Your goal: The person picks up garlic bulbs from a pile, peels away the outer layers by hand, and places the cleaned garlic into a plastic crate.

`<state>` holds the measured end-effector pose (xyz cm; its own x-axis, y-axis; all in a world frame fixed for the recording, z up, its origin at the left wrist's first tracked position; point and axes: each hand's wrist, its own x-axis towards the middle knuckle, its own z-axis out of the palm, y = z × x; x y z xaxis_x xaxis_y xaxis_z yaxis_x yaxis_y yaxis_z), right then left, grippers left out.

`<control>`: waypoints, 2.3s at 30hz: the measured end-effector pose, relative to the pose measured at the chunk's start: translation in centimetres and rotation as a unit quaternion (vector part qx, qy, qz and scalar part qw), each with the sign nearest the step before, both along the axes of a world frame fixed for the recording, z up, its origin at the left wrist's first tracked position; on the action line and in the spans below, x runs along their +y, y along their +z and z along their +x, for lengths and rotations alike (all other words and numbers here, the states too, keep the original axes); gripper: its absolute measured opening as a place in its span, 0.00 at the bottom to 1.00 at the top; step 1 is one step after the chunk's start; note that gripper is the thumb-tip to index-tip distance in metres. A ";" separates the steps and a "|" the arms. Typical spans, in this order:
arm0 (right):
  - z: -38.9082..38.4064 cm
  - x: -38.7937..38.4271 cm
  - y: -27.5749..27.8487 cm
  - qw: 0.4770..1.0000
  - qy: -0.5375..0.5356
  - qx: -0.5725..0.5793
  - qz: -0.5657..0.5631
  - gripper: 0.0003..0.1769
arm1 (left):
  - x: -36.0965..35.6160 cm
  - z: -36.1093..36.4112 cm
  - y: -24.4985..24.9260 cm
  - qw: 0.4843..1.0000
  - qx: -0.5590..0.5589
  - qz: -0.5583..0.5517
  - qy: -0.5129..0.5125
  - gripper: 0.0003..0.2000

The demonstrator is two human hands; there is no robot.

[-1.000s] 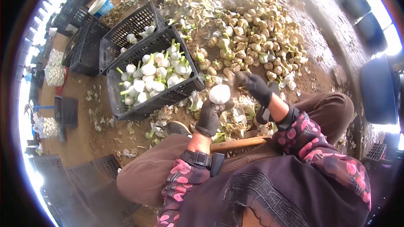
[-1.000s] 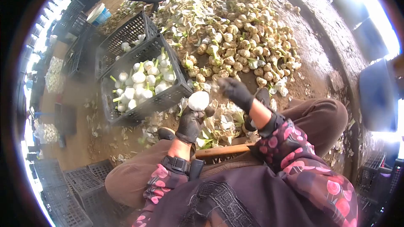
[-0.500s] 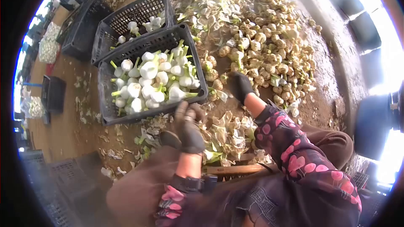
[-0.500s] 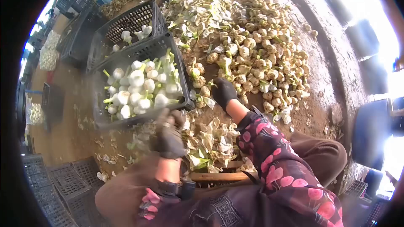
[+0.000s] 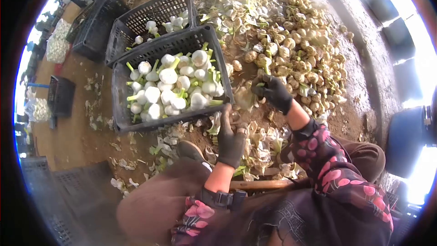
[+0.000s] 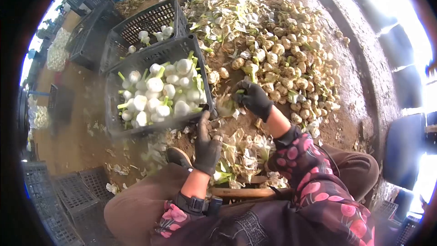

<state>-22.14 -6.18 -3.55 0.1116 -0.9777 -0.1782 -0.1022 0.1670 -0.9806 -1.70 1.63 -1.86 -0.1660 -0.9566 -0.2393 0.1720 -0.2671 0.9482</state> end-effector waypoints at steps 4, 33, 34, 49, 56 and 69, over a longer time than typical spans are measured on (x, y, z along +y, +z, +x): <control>1.2 5.4 5.3 0.986 0.037 -0.152 0.058 0.11 | 0.1 -0.1 0.0 0.984 -0.073 -0.098 -0.127 0.30; 2.5 16.0 7.9 0.989 -0.013 0.069 -0.134 0.36 | 3.1 -1.8 3.2 0.992 -0.031 -0.085 -0.087 0.13; 2.6 16.0 8.2 0.958 0.011 0.205 -0.202 0.35 | 3.2 -1.8 3.7 0.990 -0.047 -0.091 -0.097 0.11; 2.0 15.1 4.9 0.876 0.029 -0.473 0.089 0.27 | 2.9 -1.8 5.3 0.991 0.118 0.017 -0.069 0.28; 3.5 15.2 3.3 0.988 -0.102 -0.040 -0.107 0.26 | 2.8 -0.9 4.1 0.966 0.172 0.068 -0.181 0.22; 1.7 15.2 7.5 0.927 -0.087 -0.362 0.030 0.21 | 3.7 0.4 0.8 0.720 -0.560 -0.075 -0.403 0.33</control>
<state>-20.47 9.04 3.96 0.0653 -0.9827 -0.1732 0.6138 0.1764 -0.7695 -1.30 5.30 -1.02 -0.4652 -0.6862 -0.5592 -0.8764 0.2685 0.3997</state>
